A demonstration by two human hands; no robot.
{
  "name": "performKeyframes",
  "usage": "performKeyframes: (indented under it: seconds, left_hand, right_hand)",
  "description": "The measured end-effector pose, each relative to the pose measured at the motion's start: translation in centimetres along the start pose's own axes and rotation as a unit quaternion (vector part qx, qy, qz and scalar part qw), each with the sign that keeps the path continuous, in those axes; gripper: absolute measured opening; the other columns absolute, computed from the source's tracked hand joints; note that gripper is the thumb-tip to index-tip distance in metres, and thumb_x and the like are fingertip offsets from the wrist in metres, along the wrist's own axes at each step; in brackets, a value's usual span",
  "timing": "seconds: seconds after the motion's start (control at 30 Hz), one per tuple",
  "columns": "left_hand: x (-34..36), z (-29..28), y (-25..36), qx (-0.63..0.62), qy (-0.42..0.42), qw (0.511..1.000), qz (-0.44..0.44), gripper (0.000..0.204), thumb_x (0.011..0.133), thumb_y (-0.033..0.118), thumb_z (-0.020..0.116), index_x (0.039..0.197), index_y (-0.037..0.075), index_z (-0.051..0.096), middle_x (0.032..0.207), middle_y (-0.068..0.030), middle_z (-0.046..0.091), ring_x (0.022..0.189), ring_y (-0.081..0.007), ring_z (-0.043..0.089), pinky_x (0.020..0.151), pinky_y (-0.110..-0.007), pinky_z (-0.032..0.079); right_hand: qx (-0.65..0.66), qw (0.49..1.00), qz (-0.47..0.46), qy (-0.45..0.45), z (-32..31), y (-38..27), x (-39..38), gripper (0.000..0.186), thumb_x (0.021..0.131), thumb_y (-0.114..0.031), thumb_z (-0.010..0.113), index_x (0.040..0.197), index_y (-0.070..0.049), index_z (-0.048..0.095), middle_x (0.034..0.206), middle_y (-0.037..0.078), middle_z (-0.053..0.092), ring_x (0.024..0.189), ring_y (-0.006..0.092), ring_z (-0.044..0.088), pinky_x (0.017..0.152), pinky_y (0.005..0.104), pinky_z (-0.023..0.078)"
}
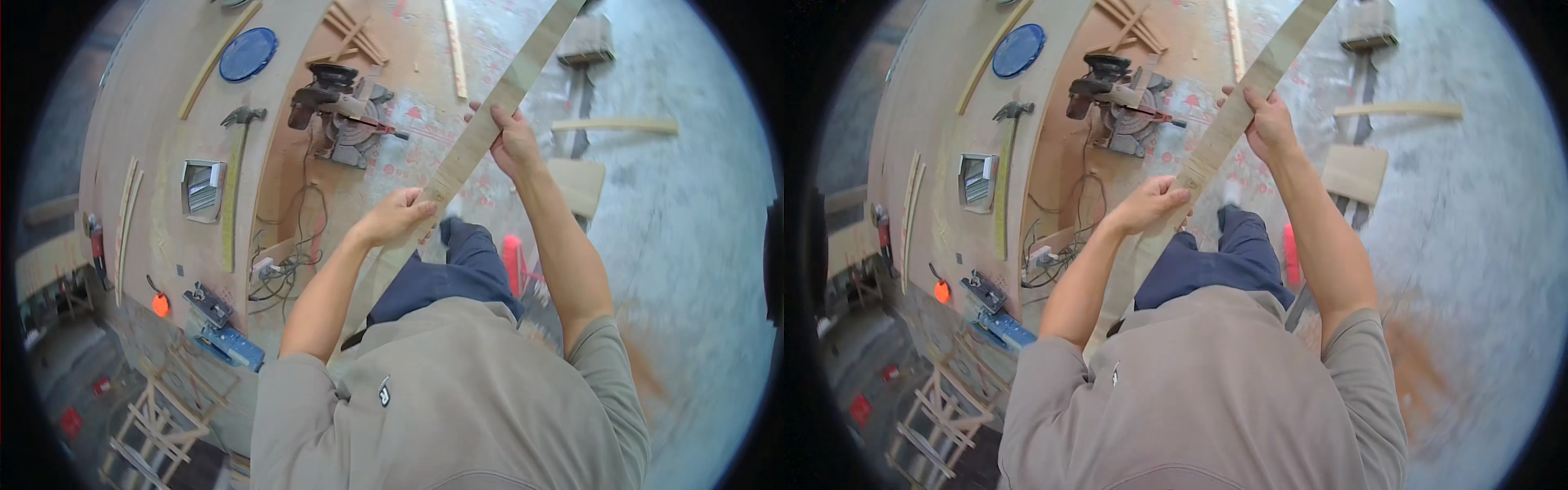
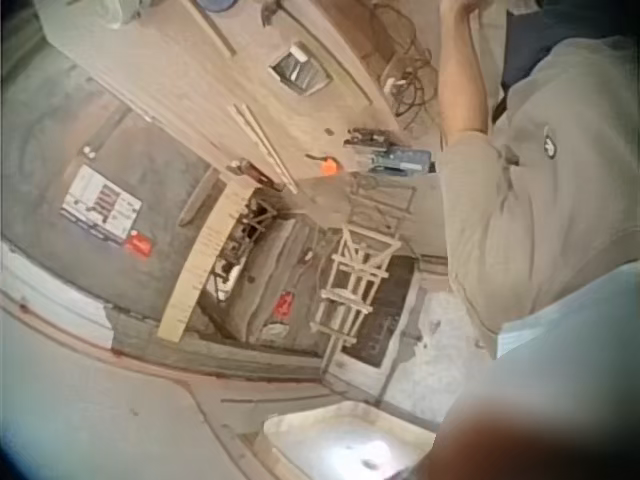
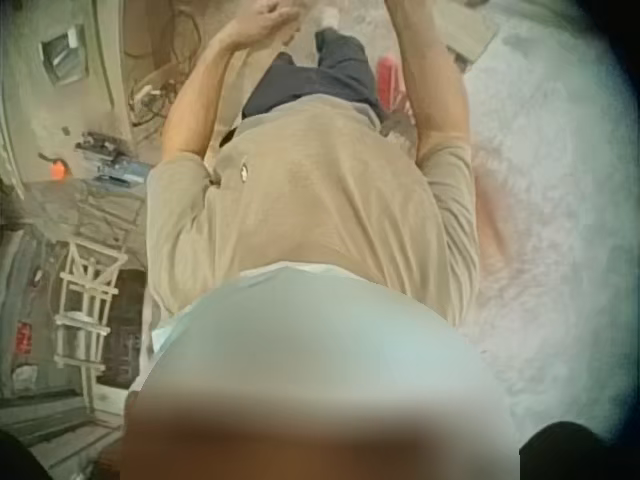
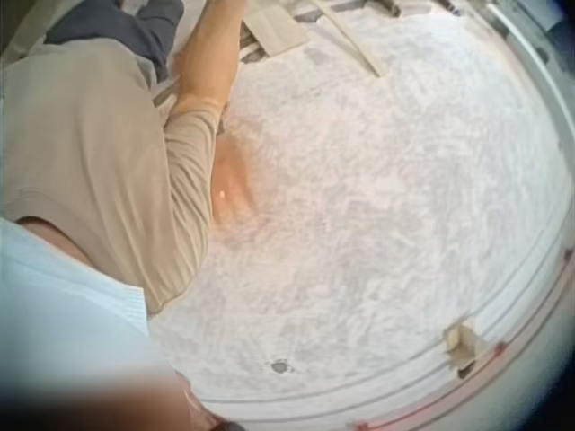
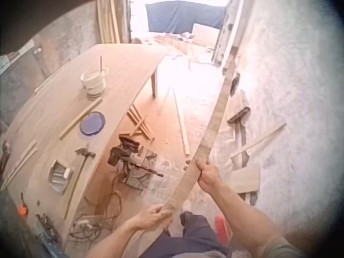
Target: Cutting, gluing, and nailing a curved wooden piece to a structure in a renovation area.
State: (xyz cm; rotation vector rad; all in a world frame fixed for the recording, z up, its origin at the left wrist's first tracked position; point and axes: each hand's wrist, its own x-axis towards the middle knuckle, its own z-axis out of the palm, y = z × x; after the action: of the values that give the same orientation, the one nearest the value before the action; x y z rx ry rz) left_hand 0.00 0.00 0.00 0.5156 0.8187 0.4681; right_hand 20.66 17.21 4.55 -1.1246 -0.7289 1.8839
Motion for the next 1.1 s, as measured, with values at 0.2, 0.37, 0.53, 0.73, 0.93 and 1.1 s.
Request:
performKeyframes:
  seconds: [0.2,0.37,0.53,0.73,0.93,1.1]
  left_hand:
    - [5.7,-7.0,-3.0,0.211,0.349,0.908,0.091,0.058,0.078,0.023,0.077,0.126,0.0,0.053,0.111,-0.0167,0.068,0.105,-0.0286,0.065,0.09,-0.042,0.05]
    - [14.5,-12.7,-7.3,0.284,0.533,0.795,-0.052,0.058,0.076,0.021,0.076,0.127,0.005,0.052,0.114,-0.0206,0.065,0.11,-0.0389,0.062,0.09,-0.046,0.05]
    - [25.6,-26.3,-12.1,0.288,0.589,0.754,-0.047,0.063,0.075,0.025,0.077,0.127,0.002,0.051,0.117,-0.022,0.063,0.108,-0.0407,0.061,0.089,-0.047,0.05]
    - [32.8,-37.7,-15.7,0.29,0.636,0.715,-0.004,0.061,0.076,0.028,0.077,0.126,0.004,0.053,0.114,-0.02,0.065,0.102,-0.0407,0.064,0.086,-0.049,0.052]
    - [37.3,-45.1,-17.0,0.275,0.668,0.688,0.073,0.057,0.075,0.025,0.079,0.122,0.003,0.057,0.111,-0.0213,0.067,0.101,-0.0375,0.066,0.085,-0.045,0.052]
    - [35.6,-47.5,-18.2,0.249,0.67,0.695,0.072,0.055,0.076,0.023,0.078,0.123,0.003,0.057,0.109,-0.0209,0.068,0.101,-0.0367,0.067,0.087,-0.043,0.052]
  right_hand:
    - [-0.007,0.987,0.158,0.012,-3.8,8.0,23.8,0.032,0.103,-0.015,0.047,0.13,0.002,0.045,0.119,0.02,0.064,0.101,0.0334,0.066,0.086,0.0497,0.057]
    - [0.004,0.969,0.248,-0.004,-9.0,20.5,41.3,0.029,0.104,-0.018,0.047,0.125,0.002,0.05,0.116,0.019,0.064,0.102,0.0324,0.066,0.086,0.0488,0.057]
    - [0.027,0.95,0.307,-0.05,-12.1,30.9,56.6,0.043,0.103,-0.039,0.04,0.12,-0.002,0.055,0.115,0.016,0.065,0.105,0.0316,0.063,0.095,0.0488,0.05]
    - [0.011,0.96,0.28,-0.023,-11.8,39.5,66.6,0.05,0.097,-0.046,0.031,0.115,-0.007,0.057,0.119,0.012,0.062,0.117,0.0316,0.053,0.107,0.0509,0.035]
    - [-0.04,0.967,0.244,-0.058,-14.8,46.2,77.3,0.031,0.091,-0.033,0.044,0.109,-0.013,0.06,0.12,0.003,0.061,0.109,0.024,0.052,0.104,0.0471,0.031]
    - [-0.18,0.953,0.2,-0.136,-11.5,48.9,77.9,0.033,0.096,-0.024,0.05,0.123,-0.009,0.063,0.106,0.0,0.064,0.097,0.0142,0.056,0.097,0.0373,0.039]
